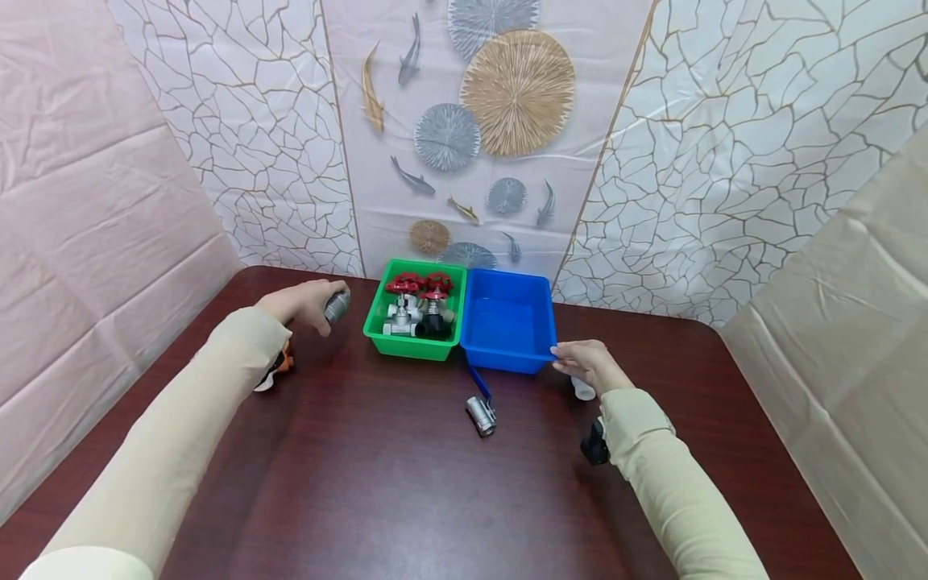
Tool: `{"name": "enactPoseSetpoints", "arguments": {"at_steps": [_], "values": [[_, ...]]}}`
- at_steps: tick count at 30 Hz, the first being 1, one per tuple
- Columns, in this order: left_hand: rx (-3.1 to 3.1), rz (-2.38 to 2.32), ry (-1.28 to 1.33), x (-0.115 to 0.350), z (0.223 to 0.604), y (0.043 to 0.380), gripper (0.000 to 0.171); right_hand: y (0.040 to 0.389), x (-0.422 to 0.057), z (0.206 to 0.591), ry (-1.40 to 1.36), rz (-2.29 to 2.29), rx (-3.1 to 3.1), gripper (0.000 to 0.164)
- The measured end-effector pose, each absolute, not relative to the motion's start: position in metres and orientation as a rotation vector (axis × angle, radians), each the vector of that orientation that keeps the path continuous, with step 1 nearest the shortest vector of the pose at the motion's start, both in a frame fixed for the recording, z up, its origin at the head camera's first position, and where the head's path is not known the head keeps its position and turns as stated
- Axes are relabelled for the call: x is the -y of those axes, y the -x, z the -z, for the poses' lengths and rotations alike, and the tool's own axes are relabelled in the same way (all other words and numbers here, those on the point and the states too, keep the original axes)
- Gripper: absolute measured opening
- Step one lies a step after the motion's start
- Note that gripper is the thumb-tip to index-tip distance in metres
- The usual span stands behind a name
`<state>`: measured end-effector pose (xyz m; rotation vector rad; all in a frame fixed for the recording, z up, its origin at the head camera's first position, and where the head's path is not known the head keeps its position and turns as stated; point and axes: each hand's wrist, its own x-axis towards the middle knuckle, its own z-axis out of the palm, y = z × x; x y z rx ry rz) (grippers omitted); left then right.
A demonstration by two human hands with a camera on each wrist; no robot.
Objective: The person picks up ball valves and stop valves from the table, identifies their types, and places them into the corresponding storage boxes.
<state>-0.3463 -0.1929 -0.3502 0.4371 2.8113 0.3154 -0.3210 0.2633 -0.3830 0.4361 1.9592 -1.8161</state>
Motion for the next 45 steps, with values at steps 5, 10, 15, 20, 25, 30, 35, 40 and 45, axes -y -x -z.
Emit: {"name": "enactPoseSetpoints", "arguments": {"at_steps": [5,10,15,20,25,30,35,40,45], "values": [[-2.797,-0.361,-0.417,0.191,0.342,0.358,0.075,0.323,-0.264,0.384,-0.46,1.852,-1.9,0.055],[-2.813,-0.349,-0.482,0.189,0.335,0.369,0.073,0.325,-0.262,0.385,-0.449,1.867,-1.904,0.055],[-2.795,-0.376,-0.469,0.176,0.316,0.366,0.079,0.328,-0.26,0.384,-0.442,1.788,-1.991,0.055],[-2.8,-0.365,-0.504,0.16,0.303,0.365,0.079,0.33,-0.261,0.385,-0.442,1.746,-2.012,0.056],[-2.814,-0.328,-0.609,0.139,0.294,0.372,0.077,0.33,-0.263,0.387,-0.413,1.747,-1.996,0.056],[-2.812,-0.28,-0.719,0.118,0.287,0.374,0.074,0.334,-0.266,0.388,-0.368,1.727,-1.988,0.047],[-2.796,-0.245,-0.791,0.094,0.287,0.375,0.076,0.336,-0.271,0.385,-0.358,1.742,-1.919,0.024],[-2.776,-0.245,-0.888,0.067,0.292,0.374,0.076,0.336,-0.276,0.384,-0.281,1.639,-1.973,0.021],[-2.741,-0.216,-0.969,0.042,0.298,0.373,0.07,0.335,-0.278,0.383,-0.232,1.568,-2.023,0.02]]}}
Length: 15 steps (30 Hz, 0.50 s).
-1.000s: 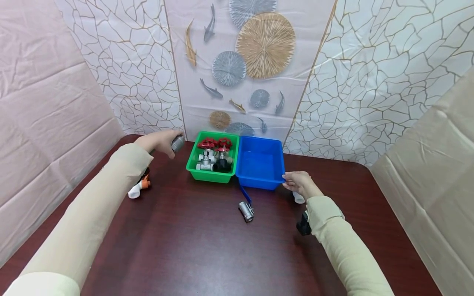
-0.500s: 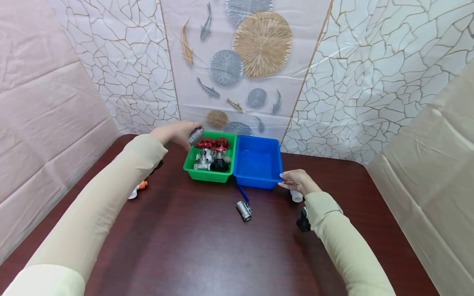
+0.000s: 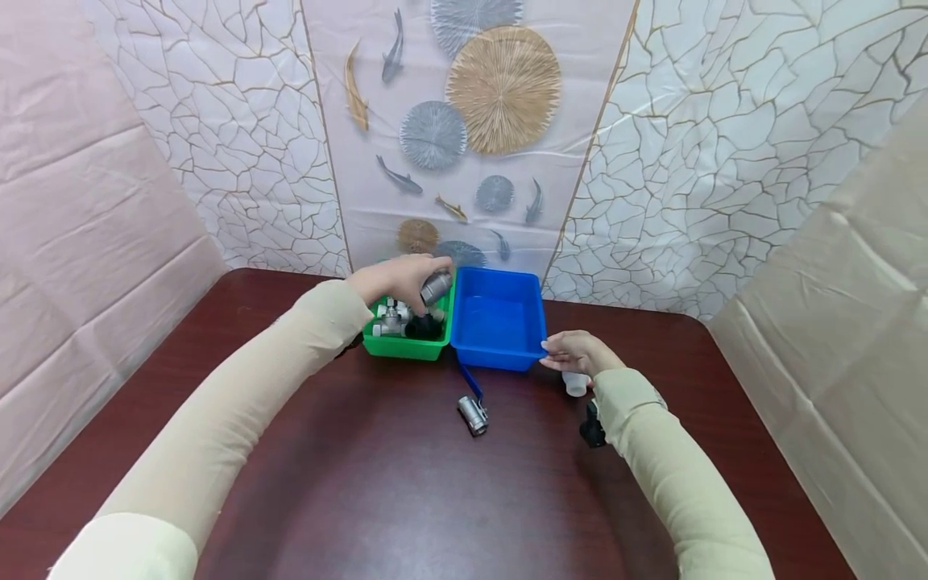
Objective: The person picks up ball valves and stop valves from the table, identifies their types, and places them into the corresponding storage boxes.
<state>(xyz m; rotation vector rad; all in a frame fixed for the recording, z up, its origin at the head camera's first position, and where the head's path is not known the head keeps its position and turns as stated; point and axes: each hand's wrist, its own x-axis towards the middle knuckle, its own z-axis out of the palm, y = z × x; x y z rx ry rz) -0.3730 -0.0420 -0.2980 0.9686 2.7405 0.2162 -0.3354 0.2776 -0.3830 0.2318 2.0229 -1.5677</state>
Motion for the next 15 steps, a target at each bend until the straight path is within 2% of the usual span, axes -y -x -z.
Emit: {"name": "enactPoseSetpoints", "arguments": {"at_steps": [6,15], "values": [[-2.747,-0.264,-0.995,0.02,0.304,0.374,0.066,0.337,-0.269,0.384,-0.289,1.617,-1.968,0.007],[-2.864,-0.345,-0.923,-0.019,0.316,0.384,0.07,0.338,-0.271,0.383,-0.262,1.583,-1.999,0.011]]}}
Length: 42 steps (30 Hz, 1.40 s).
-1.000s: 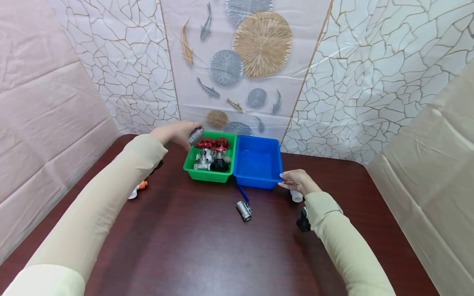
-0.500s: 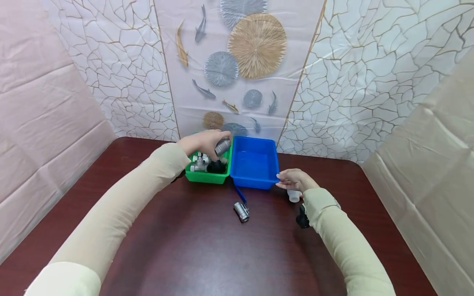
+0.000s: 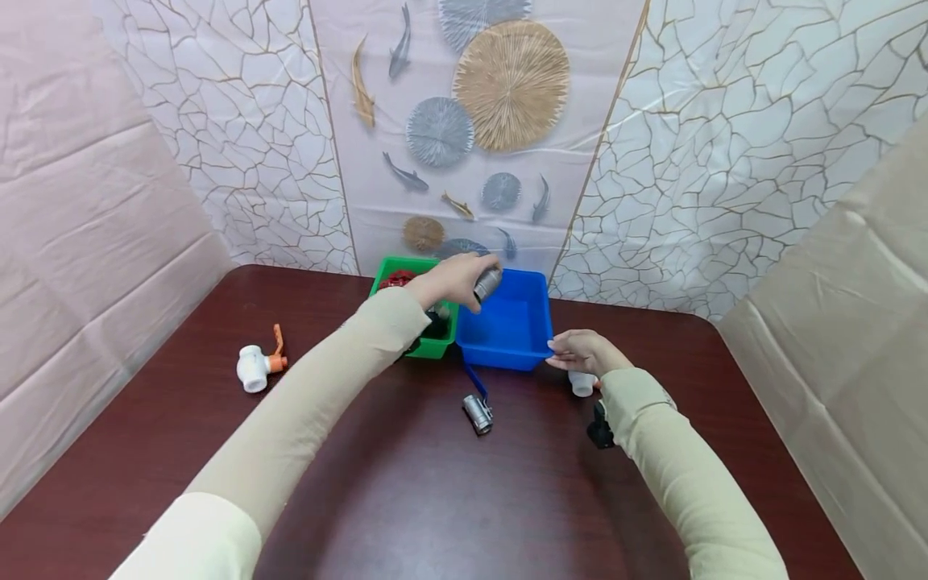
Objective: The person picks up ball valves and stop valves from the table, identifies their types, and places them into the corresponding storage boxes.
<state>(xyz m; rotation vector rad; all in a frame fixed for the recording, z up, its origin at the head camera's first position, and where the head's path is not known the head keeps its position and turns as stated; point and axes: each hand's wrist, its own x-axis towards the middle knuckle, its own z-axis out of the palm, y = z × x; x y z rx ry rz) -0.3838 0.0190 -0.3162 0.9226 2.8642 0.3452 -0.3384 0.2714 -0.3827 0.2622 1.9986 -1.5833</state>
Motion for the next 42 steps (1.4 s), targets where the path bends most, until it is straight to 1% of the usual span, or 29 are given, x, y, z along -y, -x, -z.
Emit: {"name": "enactPoseSetpoints", "arguments": {"at_steps": [5,10,15,21,22,25,31,34,38,42], "values": [[-2.967,-0.399,-0.819,-0.046,0.324,0.389,0.07,0.337,-0.275,0.381,-0.3,1.663,-1.946,0.006],[-3.09,-0.492,-0.656,-0.066,0.336,0.391,0.073,0.337,-0.276,0.384,-0.329,1.678,-1.952,0.007],[-3.153,-0.6,-0.54,-0.082,0.356,0.392,0.078,0.335,-0.278,0.383,-0.323,1.695,-1.946,0.004],[-3.174,-0.652,-0.433,-0.093,0.383,0.391,0.077,0.333,-0.275,0.39,-0.306,1.676,-1.976,0.002],[-3.171,-0.639,-0.43,-0.094,0.386,0.391,0.076,0.337,-0.279,0.396,-0.259,1.686,-1.953,0.003],[-3.152,-0.609,-0.456,-0.095,0.395,0.388,0.073,0.336,-0.279,0.397,-0.241,1.659,-1.99,0.008],[-3.135,-0.671,-0.525,-0.096,0.405,0.384,0.071,0.334,-0.272,0.389,-0.32,1.579,-2.088,0.016],[-3.145,-0.662,-0.52,-0.095,0.406,0.386,0.068,0.335,-0.272,0.388,-0.327,1.573,-2.099,0.026],[-3.188,-0.542,-0.447,-0.093,0.407,0.389,0.062,0.335,-0.268,0.386,-0.327,1.574,-2.112,0.04],[-3.241,-0.393,-0.396,-0.092,0.409,0.392,0.054,0.333,-0.264,0.384,-0.334,1.571,-2.123,0.048]]}}
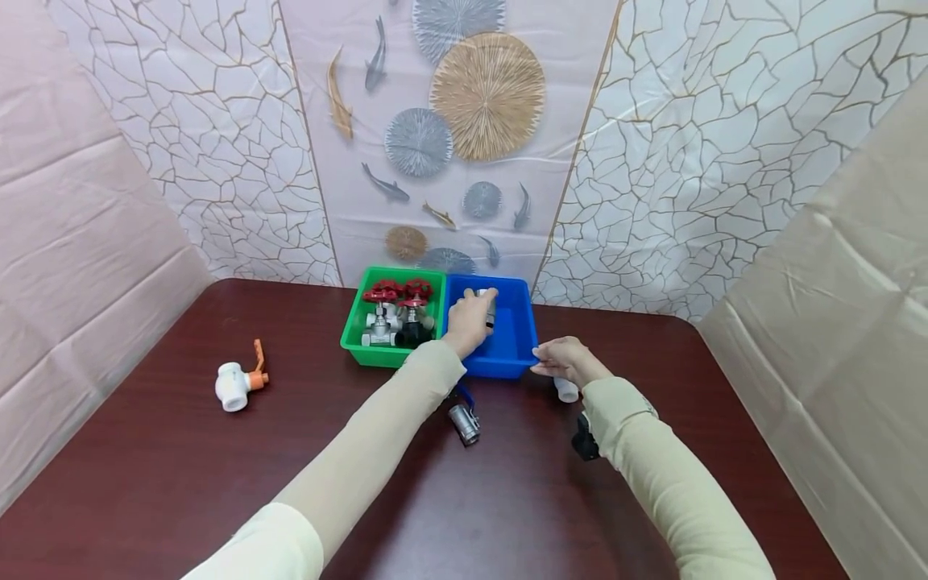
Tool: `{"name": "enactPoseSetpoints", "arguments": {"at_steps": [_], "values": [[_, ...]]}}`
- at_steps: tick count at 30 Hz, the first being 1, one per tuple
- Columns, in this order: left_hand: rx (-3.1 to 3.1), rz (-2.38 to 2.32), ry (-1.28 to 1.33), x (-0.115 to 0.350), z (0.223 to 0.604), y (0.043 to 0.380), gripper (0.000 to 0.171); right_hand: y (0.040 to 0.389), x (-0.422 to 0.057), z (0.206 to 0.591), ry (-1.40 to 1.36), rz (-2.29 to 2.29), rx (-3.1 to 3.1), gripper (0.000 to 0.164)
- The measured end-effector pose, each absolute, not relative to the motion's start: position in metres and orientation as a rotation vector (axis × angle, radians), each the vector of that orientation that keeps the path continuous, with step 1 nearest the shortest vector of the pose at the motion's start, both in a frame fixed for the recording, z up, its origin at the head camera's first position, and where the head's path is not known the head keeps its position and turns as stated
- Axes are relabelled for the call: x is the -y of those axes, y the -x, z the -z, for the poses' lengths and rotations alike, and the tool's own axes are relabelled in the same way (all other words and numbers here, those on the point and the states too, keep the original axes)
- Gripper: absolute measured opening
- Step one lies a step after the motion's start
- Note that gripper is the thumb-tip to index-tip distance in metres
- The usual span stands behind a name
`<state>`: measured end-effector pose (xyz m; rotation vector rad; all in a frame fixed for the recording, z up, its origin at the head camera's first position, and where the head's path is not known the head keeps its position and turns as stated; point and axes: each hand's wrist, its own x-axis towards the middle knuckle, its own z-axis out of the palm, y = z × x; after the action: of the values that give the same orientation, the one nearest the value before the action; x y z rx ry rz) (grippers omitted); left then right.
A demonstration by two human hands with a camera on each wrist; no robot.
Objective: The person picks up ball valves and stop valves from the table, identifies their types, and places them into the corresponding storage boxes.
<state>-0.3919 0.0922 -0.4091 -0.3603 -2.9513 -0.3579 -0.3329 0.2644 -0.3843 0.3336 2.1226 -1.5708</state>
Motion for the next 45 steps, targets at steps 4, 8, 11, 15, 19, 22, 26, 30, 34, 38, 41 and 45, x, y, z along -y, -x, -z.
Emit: {"name": "enactPoseSetpoints", "arguments": {"at_steps": [4,8,11,15,19,22,26,30,34,38,41,45], "values": [[2.949,0.279,0.357,-0.09,0.413,0.394,0.05,0.332,-0.261,0.386,-0.342,1.574,-2.129,0.05],[2.958,0.207,0.364,-0.085,0.416,0.396,0.046,0.33,-0.256,0.388,-0.352,1.579,-2.134,0.05],[2.967,0.198,0.381,-0.081,0.418,0.398,0.048,0.329,-0.254,0.39,-0.362,1.578,-2.145,0.048],[2.997,0.195,0.432,-0.074,0.421,0.4,0.05,0.328,-0.253,0.391,-0.363,1.572,-2.166,0.045],[3.023,0.228,0.478,-0.071,0.422,0.401,0.046,0.327,-0.252,0.392,-0.354,1.581,-2.168,0.045],[3.051,0.28,0.446,-0.071,0.425,0.401,0.047,0.326,-0.25,0.394,-0.346,1.588,-2.165,0.046],[3.096,0.291,0.404,-0.072,0.428,0.401,0.048,0.323,-0.249,0.395,-0.356,1.597,-2.143,0.048],[3.098,0.372,0.395,-0.075,0.425,0.401,0.044,0.321,-0.252,0.393,-0.385,1.613,-2.118,0.049],[3.055,0.399,0.415,-0.078,0.416,0.401,0.038,0.322,-0.255,0.389,-0.389,1.609,-2.129,0.047],[3.055,0.358,0.459,-0.077,0.409,0.4,0.035,0.324,-0.258,0.385,-0.395,1.609,-2.123,0.046],[3.064,0.353,0.477,-0.076,0.409,0.4,0.031,0.326,-0.259,0.384,-0.401,1.608,-2.113,0.047],[3.051,0.381,0.515,-0.075,0.408,0.4,0.03,0.328,-0.259,0.384,-0.401,1.605,-2.121,0.049]]}}
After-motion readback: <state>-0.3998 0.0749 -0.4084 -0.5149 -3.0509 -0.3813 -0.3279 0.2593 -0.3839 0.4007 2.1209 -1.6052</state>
